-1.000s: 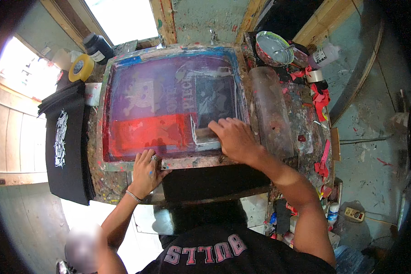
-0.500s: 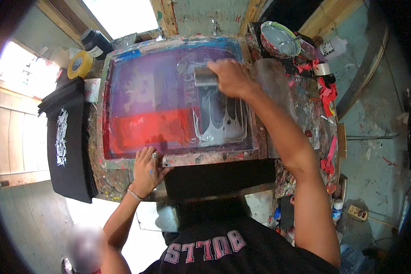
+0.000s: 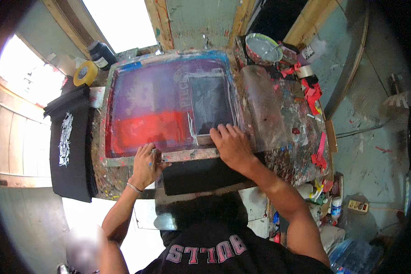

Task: The person performs manual screen printing on black t-shirts using a squeegee and ink. They scoop ink onto a screen, pull it across to transfer a white graphic onto each shirt, then remove and stack the printed shirts. The process is repeated for multiple shirts.

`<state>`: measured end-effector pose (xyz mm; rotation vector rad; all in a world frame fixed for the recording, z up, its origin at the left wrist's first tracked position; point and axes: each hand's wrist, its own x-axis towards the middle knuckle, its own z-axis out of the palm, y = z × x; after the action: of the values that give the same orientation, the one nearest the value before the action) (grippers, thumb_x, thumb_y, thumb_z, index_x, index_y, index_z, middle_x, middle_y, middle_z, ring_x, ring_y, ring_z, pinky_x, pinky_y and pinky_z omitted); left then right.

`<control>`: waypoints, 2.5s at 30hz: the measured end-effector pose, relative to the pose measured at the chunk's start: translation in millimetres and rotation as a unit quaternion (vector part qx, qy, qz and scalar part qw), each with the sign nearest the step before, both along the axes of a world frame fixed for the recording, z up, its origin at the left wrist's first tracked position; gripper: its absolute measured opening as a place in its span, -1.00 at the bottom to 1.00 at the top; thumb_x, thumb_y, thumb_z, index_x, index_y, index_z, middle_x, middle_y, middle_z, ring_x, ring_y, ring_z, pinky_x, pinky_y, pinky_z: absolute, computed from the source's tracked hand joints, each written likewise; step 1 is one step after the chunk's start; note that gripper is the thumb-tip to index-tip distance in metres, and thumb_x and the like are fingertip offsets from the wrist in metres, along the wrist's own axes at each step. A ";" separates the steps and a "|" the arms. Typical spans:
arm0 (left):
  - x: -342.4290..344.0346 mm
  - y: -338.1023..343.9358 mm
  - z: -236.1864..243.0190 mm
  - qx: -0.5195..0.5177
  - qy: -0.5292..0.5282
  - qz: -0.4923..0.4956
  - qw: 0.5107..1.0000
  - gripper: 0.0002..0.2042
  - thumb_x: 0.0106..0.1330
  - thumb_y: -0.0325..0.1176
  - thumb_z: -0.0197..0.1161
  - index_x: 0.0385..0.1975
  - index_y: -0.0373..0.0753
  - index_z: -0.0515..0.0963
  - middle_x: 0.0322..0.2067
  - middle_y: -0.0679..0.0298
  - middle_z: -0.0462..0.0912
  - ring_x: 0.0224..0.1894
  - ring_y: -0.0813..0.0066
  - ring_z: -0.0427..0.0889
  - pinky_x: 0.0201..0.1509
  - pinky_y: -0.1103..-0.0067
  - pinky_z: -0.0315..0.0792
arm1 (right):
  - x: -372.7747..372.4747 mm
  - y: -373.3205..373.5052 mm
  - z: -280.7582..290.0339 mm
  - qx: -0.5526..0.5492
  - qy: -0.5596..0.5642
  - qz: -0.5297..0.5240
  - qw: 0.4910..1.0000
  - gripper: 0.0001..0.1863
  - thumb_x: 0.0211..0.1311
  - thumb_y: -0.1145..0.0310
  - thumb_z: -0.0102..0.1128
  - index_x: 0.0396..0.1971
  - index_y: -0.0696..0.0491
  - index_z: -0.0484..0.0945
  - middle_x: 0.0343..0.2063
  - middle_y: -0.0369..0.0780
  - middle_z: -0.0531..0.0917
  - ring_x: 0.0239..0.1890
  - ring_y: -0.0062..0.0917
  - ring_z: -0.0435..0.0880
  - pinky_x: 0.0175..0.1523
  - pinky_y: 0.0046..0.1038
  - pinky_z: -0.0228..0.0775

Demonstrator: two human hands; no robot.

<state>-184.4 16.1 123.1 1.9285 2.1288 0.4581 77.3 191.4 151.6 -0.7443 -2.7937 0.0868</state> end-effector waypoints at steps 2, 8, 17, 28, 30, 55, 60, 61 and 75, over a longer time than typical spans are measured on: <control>-1.6 1.2 19.6 0.030 0.042 -0.009 0.999 -0.54 0.05 -0.14 0.58 -0.21 -0.36 0.61 -0.17 0.09 0.54 -0.02 0.14 0.56 0.01 0.26 0.44 | 7.0 -7.1 9.0 0.022 0.016 0.007 1.000 -0.75 0.21 0.42 0.15 -0.12 0.15 0.54 -0.25 -0.09 0.61 -0.14 -0.20 0.63 -0.02 -0.17 0.48; -24.3 37.9 159.2 0.065 -0.157 0.066 0.983 -0.56 -0.07 -0.21 0.70 -0.41 -0.36 0.59 -0.48 0.23 0.52 -0.39 0.39 0.52 -0.31 0.49 0.43 | -7.6 27.9 107.3 0.155 0.180 0.003 0.972 -0.46 0.14 -0.15 0.36 -0.26 0.08 0.52 -0.37 -0.09 0.58 -0.31 -0.18 0.64 -0.20 -0.15 0.49; 74.6 92.7 86.0 0.345 -0.099 0.064 0.931 -0.58 0.27 -0.32 0.46 0.07 -0.30 0.52 -0.04 0.01 0.60 0.05 0.13 0.57 0.18 0.26 0.45 | -72.1 115.0 248.5 0.131 0.172 -0.046 0.975 -0.11 0.29 -0.42 0.00 -0.60 0.26 0.67 -0.63 0.09 0.65 -0.53 -0.04 0.71 -0.28 -0.07 0.54; 237.8 181.0 34.8 -0.091 -0.591 -0.044 0.800 -0.49 0.52 0.00 0.14 0.15 -0.38 0.54 0.20 -0.23 0.53 0.25 -0.05 0.57 0.27 0.31 0.51 | -88.4 155.9 285.8 0.145 0.162 -0.065 0.974 -0.13 0.33 -0.35 -0.02 -0.57 0.33 0.65 -0.47 0.23 0.67 -0.36 0.10 0.69 -0.15 -0.05 0.50; 216.7 147.5 2.7 0.059 -0.423 -0.117 0.897 -0.62 0.46 -0.14 0.25 0.08 -0.30 0.62 0.05 -0.05 0.67 0.07 0.03 0.69 0.11 0.30 0.61 | -91.6 153.6 287.7 0.138 0.154 -0.086 0.975 -0.13 0.33 -0.34 -0.03 -0.53 0.34 0.67 -0.44 0.25 0.67 -0.33 0.11 0.70 -0.11 -0.05 0.51; -166.7 266.6 -59.0 0.010 -0.175 0.285 0.942 -0.70 0.29 -0.18 0.42 -0.16 -0.28 0.66 -0.40 0.16 0.74 -0.34 0.31 0.71 -0.26 0.37 0.53 | -110.3 188.4 306.6 0.140 0.174 -0.056 0.973 -0.15 0.34 -0.31 -0.03 -0.37 0.37 0.70 -0.30 0.30 0.68 -0.20 0.13 0.72 -0.01 -0.06 0.52; -123.4 162.1 -37.6 0.295 -0.239 0.330 0.864 -0.83 0.39 -0.34 0.35 -0.30 -0.29 0.53 -0.45 0.32 0.59 -0.42 0.56 0.51 -0.32 0.52 0.42 | -95.1 197.1 303.4 0.129 0.174 -0.063 0.974 -0.18 0.33 -0.30 0.03 -0.40 0.35 0.68 -0.41 0.24 0.68 -0.31 0.04 0.71 -0.11 -0.08 0.49; -101.3 148.4 -15.9 0.352 -0.218 0.324 0.851 -0.82 0.37 -0.36 0.35 -0.33 -0.31 0.52 -0.48 0.29 0.57 -0.43 0.54 0.50 -0.30 0.52 0.41 | -83.2 195.4 313.2 0.140 0.165 -0.083 0.973 -0.19 0.33 -0.29 0.04 -0.41 0.34 0.68 -0.43 0.24 0.67 -0.33 0.02 0.71 -0.12 -0.09 0.49; -127.3 -147.6 33.4 0.384 -0.047 0.478 0.789 -0.65 0.49 -0.20 0.23 0.02 -0.41 0.57 -0.04 -0.07 0.71 -0.06 0.11 0.76 0.04 0.36 0.58 | -104.4 249.1 337.0 0.216 0.083 -0.038 0.972 -0.24 0.48 -0.24 -0.13 -0.05 0.23 0.71 -0.18 0.17 0.73 -0.08 0.08 0.70 0.06 -0.07 0.45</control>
<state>-311.7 -131.6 156.4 0.7592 2.9787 1.7711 -27.1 440.5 488.6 -0.6934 -2.4905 -0.4388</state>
